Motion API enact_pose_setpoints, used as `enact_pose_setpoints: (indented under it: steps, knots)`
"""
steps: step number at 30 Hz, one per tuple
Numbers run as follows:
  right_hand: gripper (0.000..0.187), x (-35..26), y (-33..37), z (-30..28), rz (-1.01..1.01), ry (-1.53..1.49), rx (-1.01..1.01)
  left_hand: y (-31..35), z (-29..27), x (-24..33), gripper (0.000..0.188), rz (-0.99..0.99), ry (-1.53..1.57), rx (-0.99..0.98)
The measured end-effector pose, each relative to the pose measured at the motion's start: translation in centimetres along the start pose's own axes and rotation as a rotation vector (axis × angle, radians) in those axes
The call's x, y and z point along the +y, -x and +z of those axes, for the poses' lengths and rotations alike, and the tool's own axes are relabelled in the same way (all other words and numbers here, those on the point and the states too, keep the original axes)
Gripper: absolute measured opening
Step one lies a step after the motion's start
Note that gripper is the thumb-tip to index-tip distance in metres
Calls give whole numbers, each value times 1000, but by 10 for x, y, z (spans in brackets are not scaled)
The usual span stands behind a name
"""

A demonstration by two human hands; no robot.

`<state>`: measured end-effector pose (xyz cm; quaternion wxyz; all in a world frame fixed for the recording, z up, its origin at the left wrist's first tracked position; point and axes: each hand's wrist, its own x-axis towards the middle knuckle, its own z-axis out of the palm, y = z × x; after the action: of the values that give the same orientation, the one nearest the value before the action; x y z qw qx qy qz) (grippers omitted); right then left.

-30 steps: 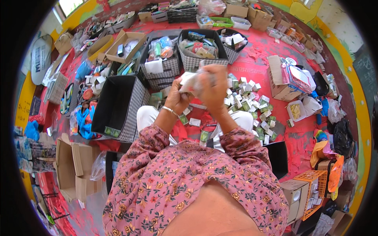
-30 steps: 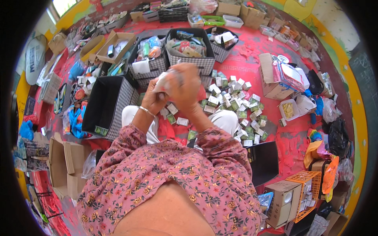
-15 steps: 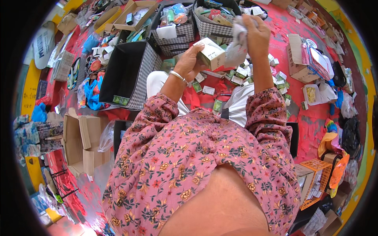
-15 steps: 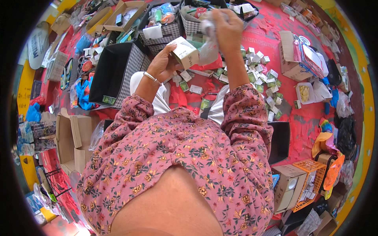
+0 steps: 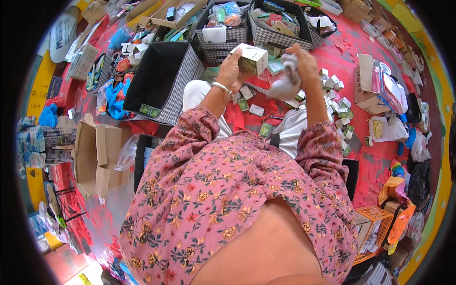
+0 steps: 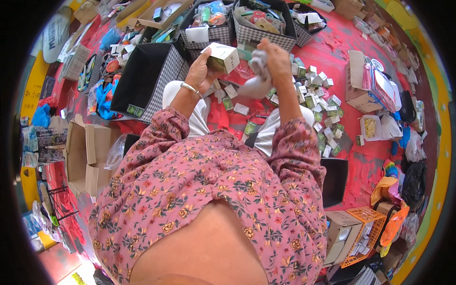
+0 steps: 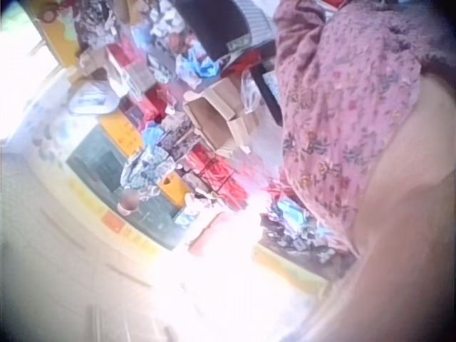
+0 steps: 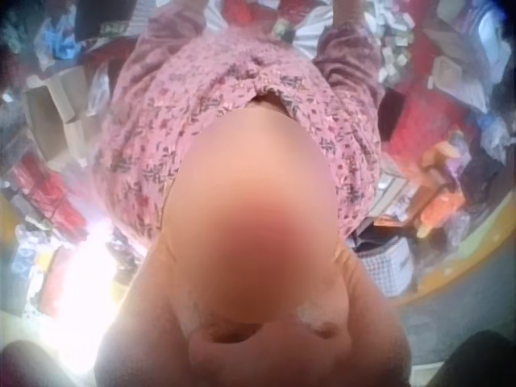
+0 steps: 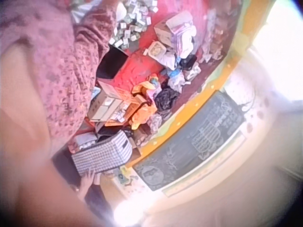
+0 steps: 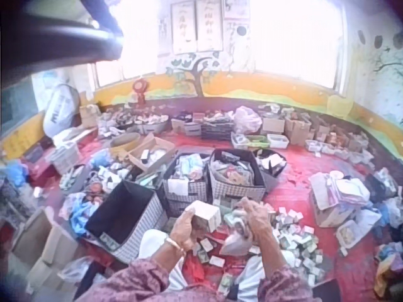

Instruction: The person sits on the floor and wipes individual small boxes with a cloth before placing them into a larger bin.

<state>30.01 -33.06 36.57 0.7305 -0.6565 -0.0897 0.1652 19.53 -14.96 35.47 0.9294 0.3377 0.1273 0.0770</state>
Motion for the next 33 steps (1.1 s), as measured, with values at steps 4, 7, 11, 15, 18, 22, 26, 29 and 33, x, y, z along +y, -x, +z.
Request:
enact_pose_setpoints:
  steps: [4,7,11,15,18,22,26,29,33]
  knots:
    - [47,0,40,48,-134,389,-101,-5,6,-16,32,131,-112,25]
    - [39,-7,30,43,39,62,-141,0,20,-8,40,14,-112,14]
    - [33,-24,33,32,292,-295,-174,17,22,25,56,-70,-204,-170]
    - [32,-24,31,28,415,-334,-246,13,20,25,55,86,-468,-332]
    - [28,-41,32,17,246,-14,-141,7,19,21,60,127,-580,-277]
    - [26,-60,14,7,-281,129,257,5,16,6,60,184,-577,-280]
    - [20,-75,27,70,-1007,612,67,16,40,9,59,180,-525,-273]
    - [16,-39,-16,37,-895,1137,55,3,28,3,51,231,-575,-255]
    - [19,-32,-21,-1,-592,861,440,8,15,15,24,-92,-386,-84]
